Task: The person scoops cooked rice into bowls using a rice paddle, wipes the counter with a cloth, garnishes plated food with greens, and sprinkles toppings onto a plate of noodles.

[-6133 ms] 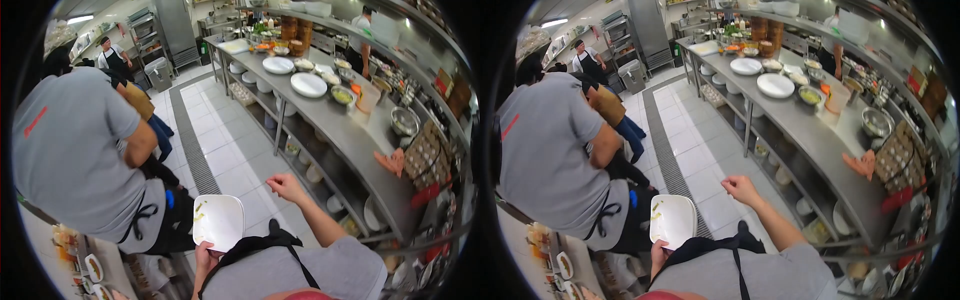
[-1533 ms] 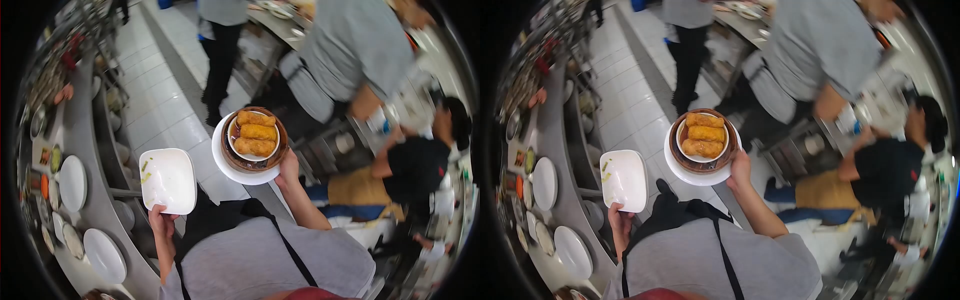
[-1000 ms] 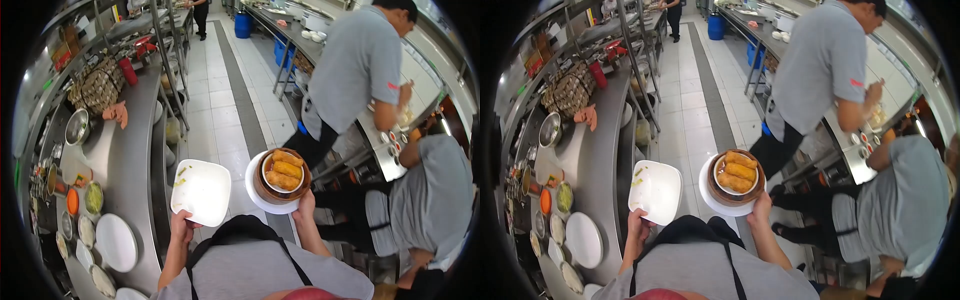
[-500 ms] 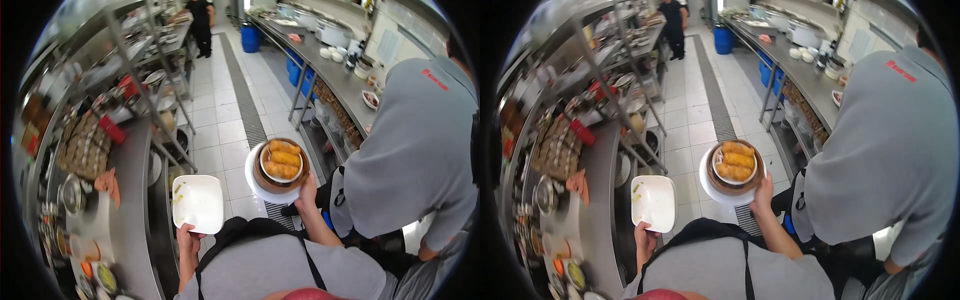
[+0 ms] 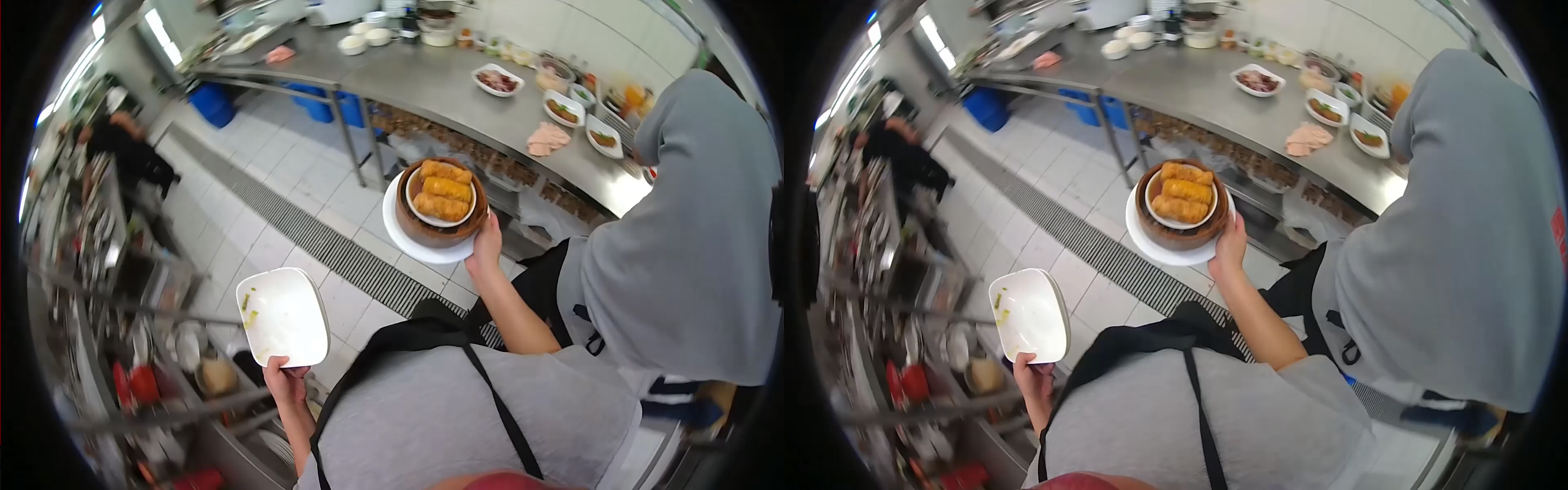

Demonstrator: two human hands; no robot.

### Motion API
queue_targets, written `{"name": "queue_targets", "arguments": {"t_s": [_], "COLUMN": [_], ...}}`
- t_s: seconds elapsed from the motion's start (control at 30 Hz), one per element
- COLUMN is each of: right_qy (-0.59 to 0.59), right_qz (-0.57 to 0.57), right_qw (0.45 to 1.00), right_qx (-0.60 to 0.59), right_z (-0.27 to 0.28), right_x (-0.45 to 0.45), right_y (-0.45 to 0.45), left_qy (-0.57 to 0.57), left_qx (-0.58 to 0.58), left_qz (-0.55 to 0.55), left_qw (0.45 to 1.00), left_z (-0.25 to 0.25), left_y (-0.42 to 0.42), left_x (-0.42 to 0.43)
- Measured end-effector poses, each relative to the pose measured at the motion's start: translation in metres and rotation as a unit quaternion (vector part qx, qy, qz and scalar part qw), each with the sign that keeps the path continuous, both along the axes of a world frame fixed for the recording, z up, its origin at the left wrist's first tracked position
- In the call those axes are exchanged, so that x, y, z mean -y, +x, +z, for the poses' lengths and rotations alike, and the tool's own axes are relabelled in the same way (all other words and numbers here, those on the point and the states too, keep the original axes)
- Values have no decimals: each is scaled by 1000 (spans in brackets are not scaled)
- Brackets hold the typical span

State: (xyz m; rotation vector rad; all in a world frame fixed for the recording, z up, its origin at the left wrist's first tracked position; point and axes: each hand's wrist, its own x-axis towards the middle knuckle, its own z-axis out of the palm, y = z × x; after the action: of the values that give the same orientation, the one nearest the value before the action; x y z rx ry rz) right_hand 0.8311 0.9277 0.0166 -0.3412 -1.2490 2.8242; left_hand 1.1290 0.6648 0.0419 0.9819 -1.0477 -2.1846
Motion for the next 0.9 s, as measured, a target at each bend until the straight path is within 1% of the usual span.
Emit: {"name": "queue_targets", "arguments": {"t_s": [0.1, 0.13, 0.17, 0.23, 0.27, 0.3, 0.37, 0.43, 0.47, 0.5, 0.53, 0.57, 0.6, 0.63, 0.7, 0.77, 0.8, 0.83, 0.87, 0.9], "right_qy": [5, 16, 24, 36, 37, 43, 130, 116, 109, 110, 131, 151, 154, 180, 208, 206, 234, 233, 403, 561], "right_qz": [-117, -149, -188, -234, -272, -286, -329, -341, -345, -367, -382, -398, -414, -414, -422, -433, -444, -457, -444, -416], "right_qw": [993, 989, 982, 972, 961, 957, 935, 933, 932, 923, 914, 903, 896, 890, 880, 871, 855, 849, 787, 698], "right_qx": [9, 16, 13, -12, -26, -20, 12, -2, -11, 26, 38, 48, 49, 59, 71, 109, 129, 128, 144, 160], "right_z": [4, -1, -3, -16, -22, -26, -36, -36, -35, -30, -37, -44, -52, -55, -57, -53, -49, -46, -46, -45], "right_x": [-12, -20, -27, -45, -50, -63, -75, -86, -92, -91, -97, -103, -111, -113, -125, -128, -131, -134, -144, -157], "right_y": [-57, -83, -105, -149, -173, -199, -232, -271, -271, -279, -292, -303, -312, -317, -331, -337, -345, -345, -345, -345], "left_qy": [-8, 0, 7, 21, 44, 49, 107, 87, 73, 58, 37, 40, 45, 51, 37, 29, 14, 14, 17, 21], "left_qx": [-8, -18, -19, -27, -39, -33, -2, 6, 19, 26, 37, 37, 49, 61, 58, 39, 55, 52, 56, 60], "left_qz": [-73, -121, -139, -150, -123, -137, -182, -191, -191, -193, -209, -226, -213, -197, -232, -334, -328, -341, -354, -368], "left_qw": [997, 993, 990, 988, 991, 989, 977, 978, 979, 979, 976, 973, 975, 977, 970, 941, 943, 939, 933, 928], "left_z": [7, -6, -19, -29, -11, -9, -5, -7, -9, -10, -7, -2, 5, 8, -2, -11, -16, -13, -8, -2], "left_y": [-79, -102, -126, -170, -199, -228, -264, -310, -321, -339, -358, -379, -402, -424, -467, -513, -542, -563, -586, -608], "left_x": [37, 53, 64, 73, 61, 61, 73, 84, 86, 90, 95, 96, 95, 94, 103, 116, 116, 115, 113, 107]}}
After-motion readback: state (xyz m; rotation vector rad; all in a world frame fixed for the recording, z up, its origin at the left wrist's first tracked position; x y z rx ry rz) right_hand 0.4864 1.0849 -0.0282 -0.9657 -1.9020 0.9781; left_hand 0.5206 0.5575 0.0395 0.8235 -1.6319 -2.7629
